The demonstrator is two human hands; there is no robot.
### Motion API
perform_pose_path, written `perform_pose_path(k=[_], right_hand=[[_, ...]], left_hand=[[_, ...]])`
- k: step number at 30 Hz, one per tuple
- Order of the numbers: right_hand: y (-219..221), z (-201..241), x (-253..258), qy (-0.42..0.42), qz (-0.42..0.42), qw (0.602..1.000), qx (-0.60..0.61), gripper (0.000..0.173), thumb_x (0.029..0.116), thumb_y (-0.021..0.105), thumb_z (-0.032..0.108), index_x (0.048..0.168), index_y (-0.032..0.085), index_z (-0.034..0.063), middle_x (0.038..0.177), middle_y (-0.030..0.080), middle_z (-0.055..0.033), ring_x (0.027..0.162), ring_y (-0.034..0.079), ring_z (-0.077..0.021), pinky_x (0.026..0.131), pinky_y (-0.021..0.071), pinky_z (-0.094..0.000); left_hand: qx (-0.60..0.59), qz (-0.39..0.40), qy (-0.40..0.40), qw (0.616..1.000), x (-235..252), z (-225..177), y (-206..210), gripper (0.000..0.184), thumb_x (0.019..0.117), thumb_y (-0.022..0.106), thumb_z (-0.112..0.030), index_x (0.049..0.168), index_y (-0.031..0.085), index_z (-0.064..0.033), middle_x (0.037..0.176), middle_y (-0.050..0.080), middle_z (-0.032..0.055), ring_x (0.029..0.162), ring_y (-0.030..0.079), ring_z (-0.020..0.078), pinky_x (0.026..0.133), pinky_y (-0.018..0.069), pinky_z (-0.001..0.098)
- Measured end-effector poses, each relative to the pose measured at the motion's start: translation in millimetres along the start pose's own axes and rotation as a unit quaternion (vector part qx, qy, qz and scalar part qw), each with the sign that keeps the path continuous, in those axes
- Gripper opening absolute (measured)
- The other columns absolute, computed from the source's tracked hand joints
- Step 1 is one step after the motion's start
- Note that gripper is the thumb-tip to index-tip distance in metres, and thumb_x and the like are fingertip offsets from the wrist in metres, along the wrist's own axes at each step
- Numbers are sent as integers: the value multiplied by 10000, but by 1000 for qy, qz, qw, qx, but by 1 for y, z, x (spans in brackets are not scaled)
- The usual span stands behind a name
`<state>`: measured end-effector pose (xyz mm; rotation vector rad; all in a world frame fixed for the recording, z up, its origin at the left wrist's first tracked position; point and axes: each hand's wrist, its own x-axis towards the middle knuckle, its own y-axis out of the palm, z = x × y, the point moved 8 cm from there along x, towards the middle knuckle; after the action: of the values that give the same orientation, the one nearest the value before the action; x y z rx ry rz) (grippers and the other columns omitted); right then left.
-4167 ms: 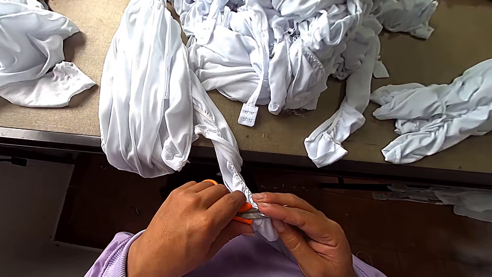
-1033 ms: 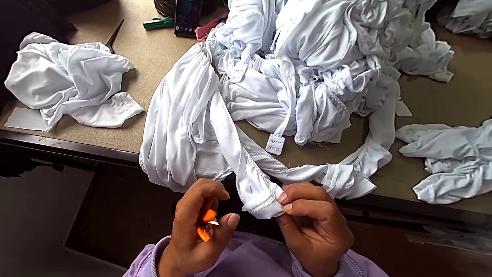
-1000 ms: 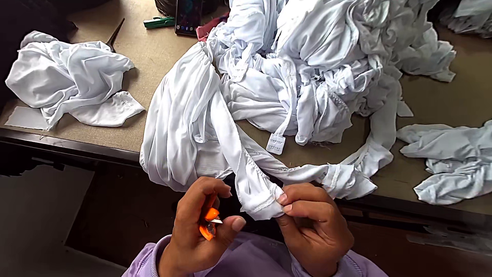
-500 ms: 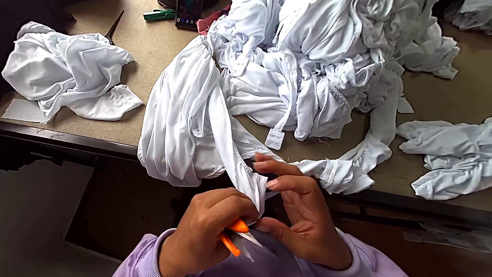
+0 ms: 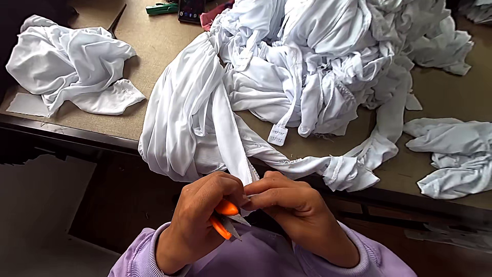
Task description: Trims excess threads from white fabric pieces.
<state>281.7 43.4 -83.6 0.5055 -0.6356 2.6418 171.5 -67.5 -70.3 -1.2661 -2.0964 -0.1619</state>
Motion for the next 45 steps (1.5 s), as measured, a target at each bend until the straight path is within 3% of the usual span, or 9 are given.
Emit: perform_pose_path(k=[5,15,19,22,25,30,36,40,45], right_hand=[[-8,-2,-1,18,-55,998,38,126,940,671,102,999,779,128,1042,732,46,1007,652,-64,883,538,-207],[-22,-12,-15,41,-133,990,-10,111,974,668,138,1077,707,130,1109,695,37,1027,676,-71,883,586,-215],[-22,-30,-44,121,-115,971,-169,172,984,643,285,1078,644,141,860,653,94,737,624,34,648,554,-135],[0,-52,-60,203,-34,953,-223,314,969,615,450,1013,673,144,780,672,85,653,635,-3,568,554,-215],[27,-71,-69,259,-21,962,-81,388,979,609,483,1059,742,128,872,717,64,766,676,-9,680,580,-209],[45,-66,-64,264,-147,909,288,154,970,690,277,1027,734,141,944,755,14,890,718,-63,840,594,-240],[17,-42,-58,157,-259,927,222,144,980,669,249,892,748,168,892,703,55,851,672,-12,789,575,-198],[1,-14,-61,26,-306,952,-2,111,1000,651,274,913,701,225,1096,664,129,1031,630,23,831,534,-116],[19,-42,-57,151,-247,919,267,215,993,658,215,1200,603,203,997,726,25,897,715,-48,826,598,-232]], left_hand=[[78,20,-60,995,-4,9,-15,352,990,676,-292,1254,544,-102,1097,598,-15,970,588,40,844,524,201],[173,41,-84,981,-30,27,-25,257,954,686,-254,1127,679,-64,817,607,-52,687,522,-23,627,457,123],[210,44,-101,972,-44,42,-15,150,903,666,-152,1027,714,-83,831,626,-41,685,553,-13,597,478,132],[252,51,-100,961,-47,52,3,254,863,737,-227,1071,738,-82,883,638,-1,682,589,49,563,512,206],[269,61,-84,958,-41,57,22,132,840,708,-123,959,740,-75,867,640,35,693,634,132,550,537,294],[166,59,-54,983,-31,37,24,59,890,687,-123,872,705,-70,933,654,23,843,639,65,700,551,192],[134,54,-20,989,-30,22,26,90,964,670,-145,914,692,-74,930,689,18,851,653,59,717,546,190],[108,49,-16,993,-30,17,29,121,994,644,-161,930,682,-65,927,691,25,846,648,54,723,539,184],[117,54,12,992,-32,10,36,134,1014,623,-180,963,690,-76,928,706,40,870,666,93,720,529,212]])
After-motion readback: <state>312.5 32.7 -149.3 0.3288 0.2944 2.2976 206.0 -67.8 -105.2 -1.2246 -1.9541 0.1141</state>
